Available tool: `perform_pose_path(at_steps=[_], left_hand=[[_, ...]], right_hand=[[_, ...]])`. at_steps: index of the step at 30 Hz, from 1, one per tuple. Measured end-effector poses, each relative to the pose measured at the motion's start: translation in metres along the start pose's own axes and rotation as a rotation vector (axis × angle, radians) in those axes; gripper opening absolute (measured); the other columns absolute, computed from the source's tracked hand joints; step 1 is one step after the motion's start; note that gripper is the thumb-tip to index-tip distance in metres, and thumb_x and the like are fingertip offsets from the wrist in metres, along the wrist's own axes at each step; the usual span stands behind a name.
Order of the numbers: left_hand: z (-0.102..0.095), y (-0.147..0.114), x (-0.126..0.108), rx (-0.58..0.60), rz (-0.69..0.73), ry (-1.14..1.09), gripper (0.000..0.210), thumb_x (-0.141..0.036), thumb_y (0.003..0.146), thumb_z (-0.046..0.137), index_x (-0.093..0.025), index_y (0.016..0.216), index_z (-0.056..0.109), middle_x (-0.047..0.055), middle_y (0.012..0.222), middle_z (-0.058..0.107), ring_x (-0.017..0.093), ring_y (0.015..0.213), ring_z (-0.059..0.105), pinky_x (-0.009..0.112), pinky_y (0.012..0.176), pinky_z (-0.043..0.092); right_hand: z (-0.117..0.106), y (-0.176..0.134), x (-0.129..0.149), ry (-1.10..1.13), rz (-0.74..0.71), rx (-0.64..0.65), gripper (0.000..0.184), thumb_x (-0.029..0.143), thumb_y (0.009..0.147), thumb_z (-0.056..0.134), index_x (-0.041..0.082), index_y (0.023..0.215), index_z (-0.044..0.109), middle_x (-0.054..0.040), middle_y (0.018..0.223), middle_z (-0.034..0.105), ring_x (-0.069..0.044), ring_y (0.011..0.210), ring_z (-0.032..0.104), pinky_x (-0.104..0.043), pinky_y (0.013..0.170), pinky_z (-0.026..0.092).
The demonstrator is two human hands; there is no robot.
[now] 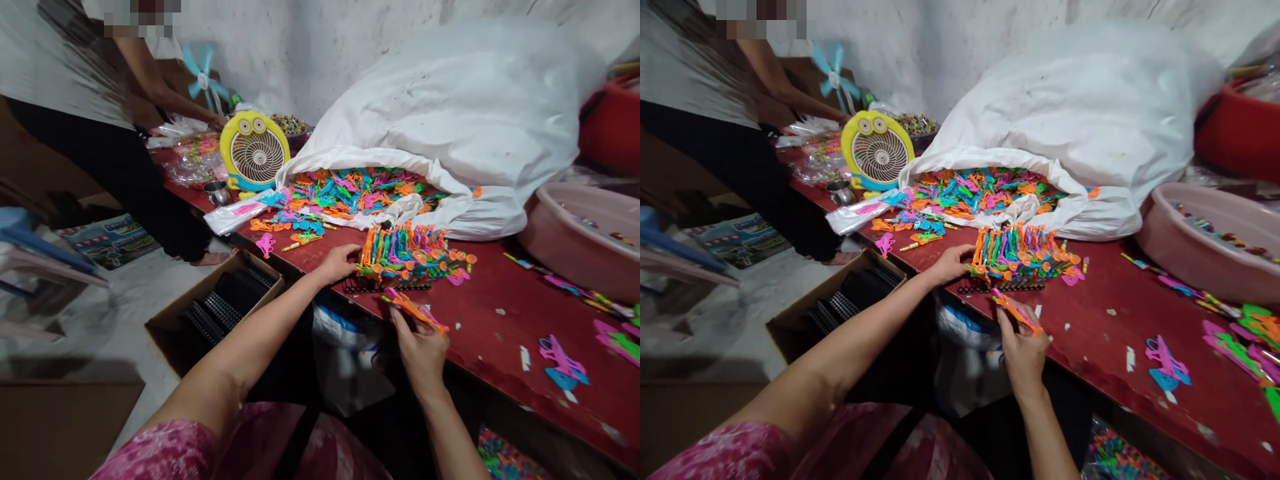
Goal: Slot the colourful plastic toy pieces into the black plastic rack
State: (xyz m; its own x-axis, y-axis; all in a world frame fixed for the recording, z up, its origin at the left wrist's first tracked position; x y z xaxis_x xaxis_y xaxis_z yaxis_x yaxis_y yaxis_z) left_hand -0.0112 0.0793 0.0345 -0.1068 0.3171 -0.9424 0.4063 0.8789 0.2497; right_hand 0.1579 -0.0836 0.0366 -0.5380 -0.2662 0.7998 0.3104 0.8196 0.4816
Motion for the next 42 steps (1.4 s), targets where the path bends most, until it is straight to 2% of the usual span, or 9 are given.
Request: perform_pose_path(at_steps=[6,11,14,17,22,28,34,39,42], left_hand=[[-0.01,-0.026,-0.006,-0.161,0.003,0.473,0.034,-0.011,0.077,0.062,-0.021,0.109,0.069,0.005,0.116,0.068,0.021,0.112,0.058,0.039,0.103,0.044],[-0.007,-0.035,-0.008,-0.13,0.044,0.541,0.028,-0.011,0.08,0.058,-0.022,0.103,0.07,0.003,0.112,0.07,0.02,0.109,0.059,0.036,0.101,0.044],[-0.005,-0.037,-0.007,-0.116,0.033,0.567,0.028,-0.012,0.081,0.056,-0.021,0.105,0.069,0.004,0.109,0.07,0.021,0.108,0.058,0.036,0.099,0.044],[-0.003,-0.037,-0.006,-0.118,0.047,0.588,0.027,-0.013,0.083,0.055,-0.02,0.105,0.068,0.005,0.111,0.069,0.021,0.11,0.057,0.036,0.099,0.044],[-0.001,-0.041,-0.008,-0.118,0.059,0.607,0.028,-0.012,0.085,0.053,-0.02,0.106,0.068,0.005,0.113,0.068,0.022,0.113,0.056,0.038,0.103,0.043],[0.004,-0.046,-0.011,-0.143,0.077,0.617,0.026,-0.013,0.088,0.05,-0.018,0.106,0.069,0.008,0.111,0.068,0.023,0.114,0.056,0.038,0.104,0.044],[0.007,-0.048,-0.009,-0.155,0.056,0.642,0.028,-0.014,0.089,0.048,-0.02,0.107,0.069,0.007,0.111,0.068,0.023,0.115,0.055,0.038,0.104,0.044],[0.006,-0.049,-0.008,-0.164,0.069,0.639,0.027,-0.015,0.089,0.049,-0.019,0.108,0.068,0.007,0.112,0.067,0.023,0.116,0.054,0.038,0.104,0.043],[0.004,-0.048,-0.009,-0.143,0.085,0.613,0.026,-0.014,0.088,0.05,-0.017,0.105,0.069,0.009,0.109,0.067,0.024,0.112,0.055,0.039,0.1,0.045]], right_hand=[[0.016,0.01,0.014,-0.163,-0.244,0.129,0.024,0.035,0.093,0.055,0.02,0.106,0.069,-0.0097,0.099,0.071,-0.022,0.091,0.067,-0.036,0.085,0.051],[0.028,0.012,0.016,-0.416,-0.354,0.142,0.03,0.037,0.097,0.048,0.017,0.109,0.068,-0.0101,0.096,0.07,-0.021,0.085,0.065,-0.031,0.076,0.048],[0.032,0.012,0.014,-0.527,-0.311,0.08,0.034,0.041,0.098,0.046,0.016,0.099,0.069,-0.0101,0.086,0.068,-0.02,0.074,0.062,-0.03,0.068,0.043],[0.031,0.013,0.012,-0.56,-0.242,-0.002,0.043,0.049,0.096,0.046,0.017,0.073,0.064,-0.0067,0.066,0.058,-0.019,0.059,0.052,-0.031,0.06,0.037],[0.027,0.014,0.01,-0.486,-0.154,0.03,0.047,0.052,0.093,0.049,0.021,0.058,0.054,-0.0028,0.057,0.05,-0.016,0.053,0.045,-0.031,0.058,0.034],[0.029,0.009,0.009,-0.425,-0.143,-0.024,0.039,0.049,0.092,0.053,0.018,0.071,0.063,-0.006,0.065,0.059,-0.019,0.062,0.055,-0.03,0.064,0.039],[0.034,0.009,0.011,-0.548,-0.209,-0.052,0.044,0.052,0.094,0.048,0.018,0.07,0.063,-0.0054,0.061,0.056,-0.018,0.057,0.05,-0.031,0.061,0.037],[0.037,0.01,0.014,-0.686,-0.278,-0.045,0.044,0.048,0.097,0.045,0.017,0.074,0.066,-0.0083,0.064,0.06,-0.02,0.059,0.053,-0.032,0.061,0.036],[0.045,0.01,0.022,-0.7,-0.34,0.04,0.037,0.042,0.099,0.043,0.015,0.091,0.068,-0.0109,0.08,0.067,-0.021,0.07,0.059,-0.031,0.065,0.038]])
Point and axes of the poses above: each hand's wrist, its own y-axis towards the middle knuckle, its own z-axis out of the palm, x = y × z, the point moved 2 cm from there along y, towards the middle knuckle
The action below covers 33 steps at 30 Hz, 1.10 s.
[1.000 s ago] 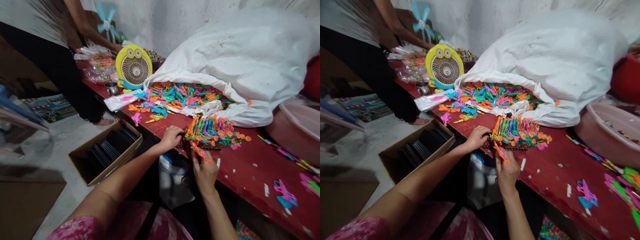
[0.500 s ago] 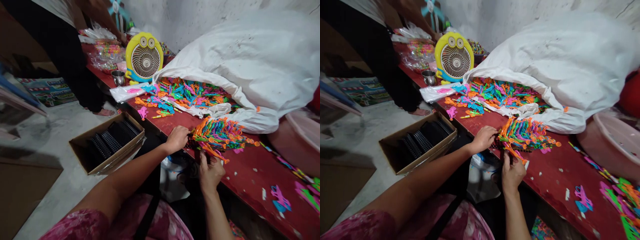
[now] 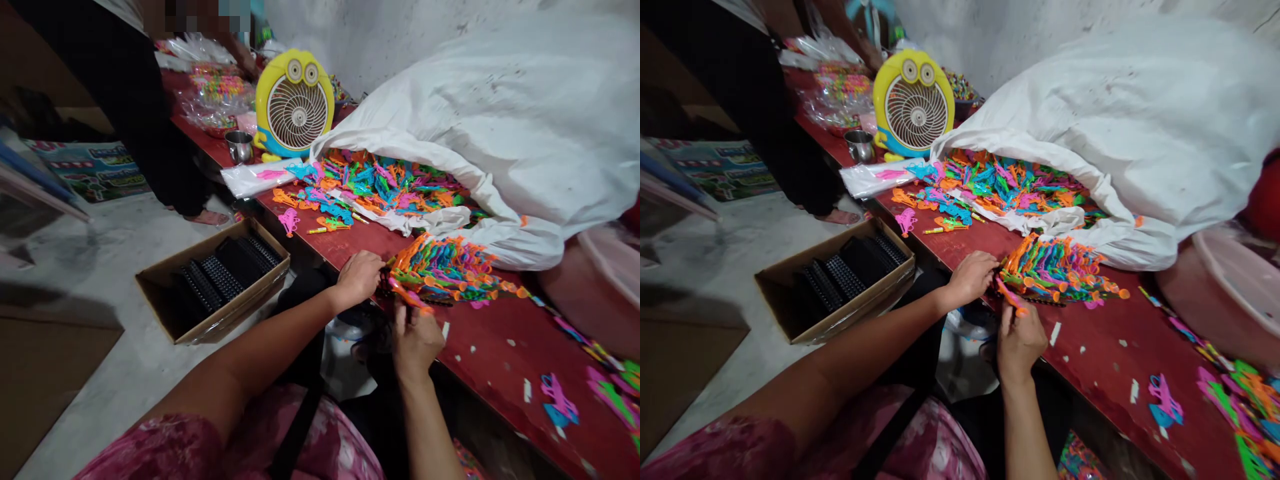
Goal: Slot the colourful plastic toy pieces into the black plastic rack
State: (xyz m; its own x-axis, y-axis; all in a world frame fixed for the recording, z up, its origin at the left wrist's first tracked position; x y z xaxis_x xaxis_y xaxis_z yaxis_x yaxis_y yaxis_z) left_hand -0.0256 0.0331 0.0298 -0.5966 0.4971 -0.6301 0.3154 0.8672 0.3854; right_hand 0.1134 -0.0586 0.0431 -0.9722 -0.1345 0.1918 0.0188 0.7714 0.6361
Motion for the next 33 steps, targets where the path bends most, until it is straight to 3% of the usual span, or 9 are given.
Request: perform_pose_path(at_steps=[3,11,17,21,23,25,28,33], left_hand=[[-0.001,0.001,0.0,0.025,0.018,-0.013,0.023,-0.018,0.089,0.051,-0.018,0.103,0.069,0.009,0.105,0.068,0.025,0.107,0.056,0.039,0.096,0.046],[-0.007,-0.002,-0.008,0.028,-0.015,0.021,0.028,-0.014,0.084,0.052,-0.019,0.105,0.069,0.008,0.108,0.067,0.026,0.11,0.055,0.04,0.097,0.046],[-0.008,-0.002,-0.005,0.056,-0.033,-0.008,0.029,-0.014,0.08,0.055,-0.02,0.106,0.068,0.007,0.11,0.067,0.026,0.11,0.055,0.04,0.099,0.045],[-0.022,-0.015,-0.022,-0.096,-0.012,-0.142,0.042,-0.014,0.08,0.056,-0.02,0.122,0.058,0.008,0.126,0.061,0.023,0.12,0.053,0.037,0.105,0.042],[-0.032,-0.023,-0.039,-0.2,0.075,-0.195,0.049,-0.022,0.081,0.061,-0.02,0.129,0.053,0.008,0.136,0.055,0.023,0.127,0.048,0.037,0.109,0.038],[-0.039,-0.026,-0.056,-0.233,0.158,-0.199,0.053,-0.032,0.081,0.067,-0.021,0.131,0.052,0.009,0.138,0.054,0.024,0.127,0.048,0.038,0.108,0.038],[-0.041,-0.016,-0.069,-0.206,0.221,-0.15,0.039,-0.037,0.087,0.066,-0.022,0.123,0.059,0.007,0.124,0.063,0.023,0.116,0.054,0.038,0.101,0.04],[-0.04,0.012,-0.062,-0.115,0.251,-0.064,0.02,-0.036,0.09,0.064,-0.022,0.103,0.071,0.003,0.088,0.071,0.02,0.088,0.061,0.034,0.083,0.041]], right_hand=[[0.001,0.005,0.011,-0.011,-0.03,0.038,0.035,0.038,0.1,0.041,0.015,0.099,0.066,-0.0104,0.087,0.069,-0.019,0.074,0.06,-0.03,0.066,0.038],[0.002,0.003,0.007,-0.069,0.099,-0.023,0.038,0.045,0.099,0.042,0.02,0.076,0.057,-0.0051,0.067,0.057,-0.018,0.06,0.05,-0.03,0.057,0.029],[0.001,0.005,0.008,-0.066,0.199,-0.042,0.037,0.046,0.098,0.041,0.018,0.084,0.06,-0.0077,0.073,0.063,-0.019,0.062,0.052,-0.03,0.058,0.029],[0.0,0.009,0.003,0.008,0.222,-0.013,0.035,0.045,0.097,0.045,0.018,0.083,0.062,-0.0071,0.076,0.067,-0.018,0.061,0.054,-0.028,0.058,0.03],[0.0,0.01,0.001,0.046,0.243,-0.003,0.034,0.044,0.095,0.045,0.017,0.084,0.063,-0.0066,0.077,0.068,-0.017,0.06,0.054,-0.028,0.057,0.029],[0.0,0.011,0.0,0.09,0.272,0.009,0.033,0.044,0.094,0.046,0.017,0.086,0.064,-0.006,0.076,0.068,-0.017,0.059,0.054,-0.027,0.056,0.029],[0.0,0.011,-0.001,0.185,0.304,0.031,0.034,0.045,0.093,0.044,0.018,0.086,0.064,-0.0059,0.075,0.067,-0.017,0.061,0.055,-0.027,0.057,0.031],[0.003,0.013,-0.018,0.436,0.386,0.079,0.032,0.046,0.086,0.052,0.017,0.091,0.066,-0.0071,0.08,0.069,-0.018,0.069,0.06,-0.027,0.065,0.041]])
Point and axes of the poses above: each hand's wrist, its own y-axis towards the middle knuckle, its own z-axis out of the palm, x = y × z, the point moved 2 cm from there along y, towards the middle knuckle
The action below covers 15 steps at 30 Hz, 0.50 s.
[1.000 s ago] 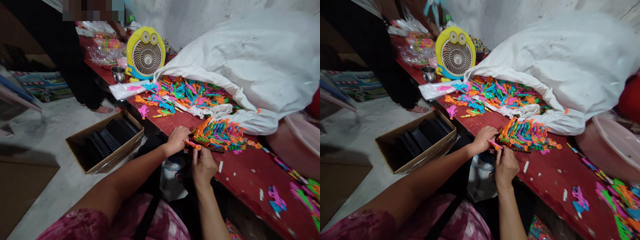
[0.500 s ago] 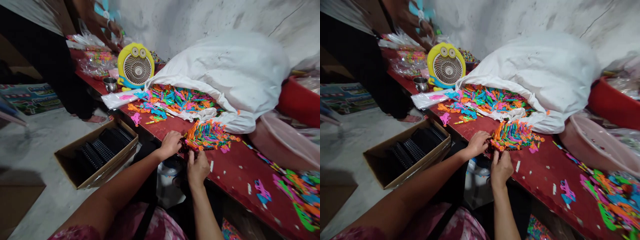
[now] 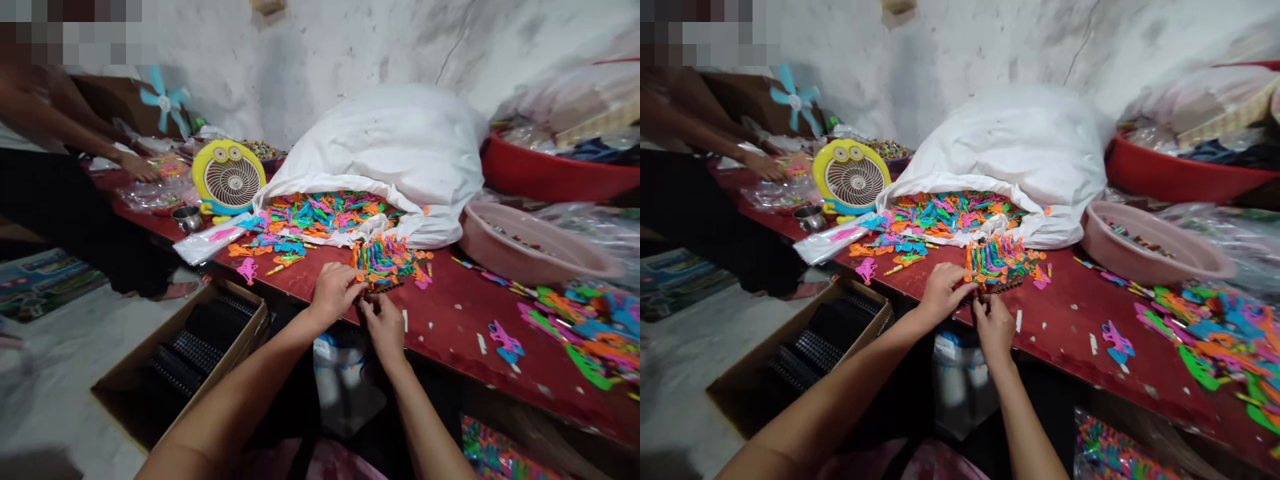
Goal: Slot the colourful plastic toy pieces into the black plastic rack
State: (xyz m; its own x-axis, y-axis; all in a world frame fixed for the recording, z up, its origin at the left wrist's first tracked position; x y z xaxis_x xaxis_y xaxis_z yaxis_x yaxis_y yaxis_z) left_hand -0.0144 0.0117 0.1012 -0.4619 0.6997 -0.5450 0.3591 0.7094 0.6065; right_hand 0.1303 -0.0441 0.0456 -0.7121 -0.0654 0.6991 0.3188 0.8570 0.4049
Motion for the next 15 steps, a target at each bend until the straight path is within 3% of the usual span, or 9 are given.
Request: perform_pose_path(at_steps=[4,7,15], left_hand=[[-0.004,0.013,0.01,0.095,0.043,0.032,0.021,-0.039,0.085,0.07,-0.024,0.098,0.074,0.001,0.083,0.072,0.017,0.08,0.062,0.031,0.075,0.04],[-0.005,0.017,0.011,0.104,0.066,0.061,0.022,-0.04,0.084,0.071,-0.026,0.1,0.075,0.002,0.087,0.07,0.017,0.083,0.062,0.029,0.075,0.04],[0.0,0.007,0.007,-0.047,0.113,0.102,0.029,-0.04,0.088,0.067,-0.022,0.11,0.072,0.002,0.08,0.068,0.016,0.08,0.06,0.029,0.074,0.039]], right_hand=[[-0.004,0.008,-0.016,0.181,0.063,0.091,0.026,0.039,0.08,0.055,0.017,0.09,0.066,-0.0047,0.073,0.067,-0.018,0.065,0.06,-0.027,0.062,0.043],[-0.004,0.011,-0.02,0.281,0.152,0.151,0.024,0.036,0.078,0.054,0.017,0.088,0.064,-0.0006,0.061,0.062,-0.016,0.053,0.057,-0.025,0.053,0.041],[-0.004,0.014,-0.02,0.19,0.189,0.135,0.019,0.03,0.076,0.051,0.018,0.084,0.064,-0.0001,0.056,0.061,-0.016,0.05,0.058,-0.024,0.051,0.038]])
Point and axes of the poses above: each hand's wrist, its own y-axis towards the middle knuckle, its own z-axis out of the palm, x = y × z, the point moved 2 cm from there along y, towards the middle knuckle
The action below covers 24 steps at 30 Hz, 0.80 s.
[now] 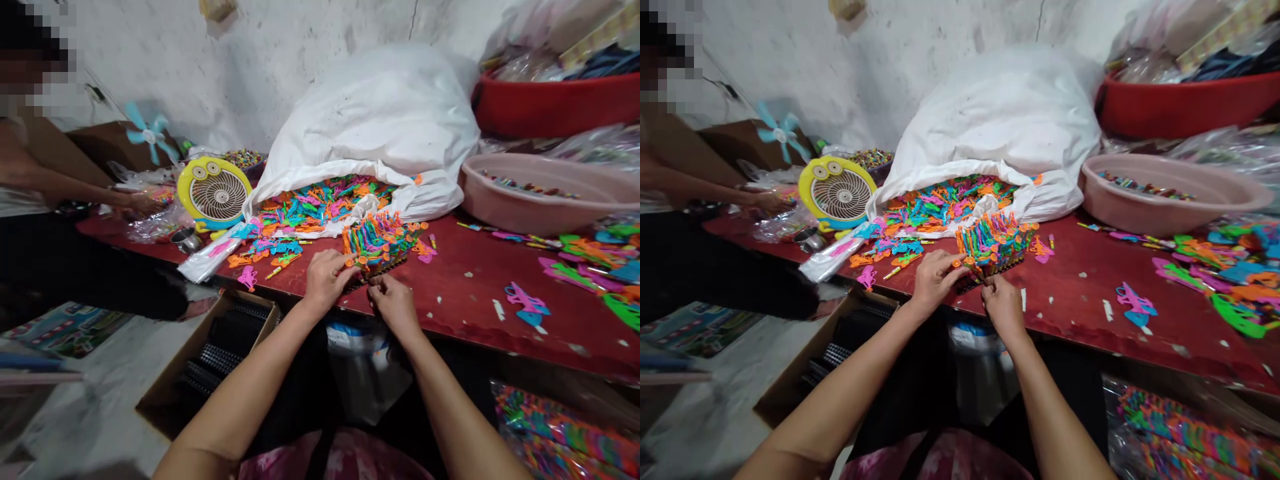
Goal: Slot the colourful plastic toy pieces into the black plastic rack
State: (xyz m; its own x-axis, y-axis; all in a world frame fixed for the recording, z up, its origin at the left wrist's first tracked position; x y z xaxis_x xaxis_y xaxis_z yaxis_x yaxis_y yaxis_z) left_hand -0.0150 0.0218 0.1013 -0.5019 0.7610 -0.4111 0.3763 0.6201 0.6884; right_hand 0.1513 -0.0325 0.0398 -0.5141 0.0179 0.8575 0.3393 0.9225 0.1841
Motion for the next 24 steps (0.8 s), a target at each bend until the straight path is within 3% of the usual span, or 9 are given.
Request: perform_pose_path(at_steps=[9,18,24], left_hand=[[0.004,-0.005,-0.001,-0.044,-0.002,-0.025,0.026,-0.037,0.088,0.067,-0.021,0.108,0.072,0.002,0.081,0.072,0.015,0.076,0.062,0.029,0.075,0.041],[0.0,0.004,-0.001,0.073,0.039,0.043,0.026,-0.033,0.087,0.069,-0.022,0.11,0.072,0.002,0.083,0.074,0.016,0.075,0.063,0.03,0.073,0.041],[0.0,0.013,-0.012,0.186,0.046,0.166,0.027,-0.034,0.086,0.07,-0.023,0.111,0.07,0.003,0.086,0.074,0.019,0.082,0.063,0.031,0.076,0.039]], right_hand=[[-0.001,0.0,0.002,-0.076,-0.023,-0.024,0.019,0.026,0.075,0.05,0.019,0.082,0.066,-0.0012,0.058,0.063,-0.016,0.053,0.058,-0.024,0.054,0.036],[-0.001,0.0,0.003,-0.057,-0.039,-0.006,0.02,0.028,0.077,0.05,0.018,0.083,0.066,-0.0002,0.057,0.061,-0.015,0.052,0.056,-0.025,0.055,0.035],[0.003,0.004,0.002,-0.194,-0.099,-0.051,0.02,0.033,0.079,0.055,0.018,0.082,0.068,-0.0025,0.065,0.064,-0.016,0.059,0.056,-0.025,0.057,0.032]])
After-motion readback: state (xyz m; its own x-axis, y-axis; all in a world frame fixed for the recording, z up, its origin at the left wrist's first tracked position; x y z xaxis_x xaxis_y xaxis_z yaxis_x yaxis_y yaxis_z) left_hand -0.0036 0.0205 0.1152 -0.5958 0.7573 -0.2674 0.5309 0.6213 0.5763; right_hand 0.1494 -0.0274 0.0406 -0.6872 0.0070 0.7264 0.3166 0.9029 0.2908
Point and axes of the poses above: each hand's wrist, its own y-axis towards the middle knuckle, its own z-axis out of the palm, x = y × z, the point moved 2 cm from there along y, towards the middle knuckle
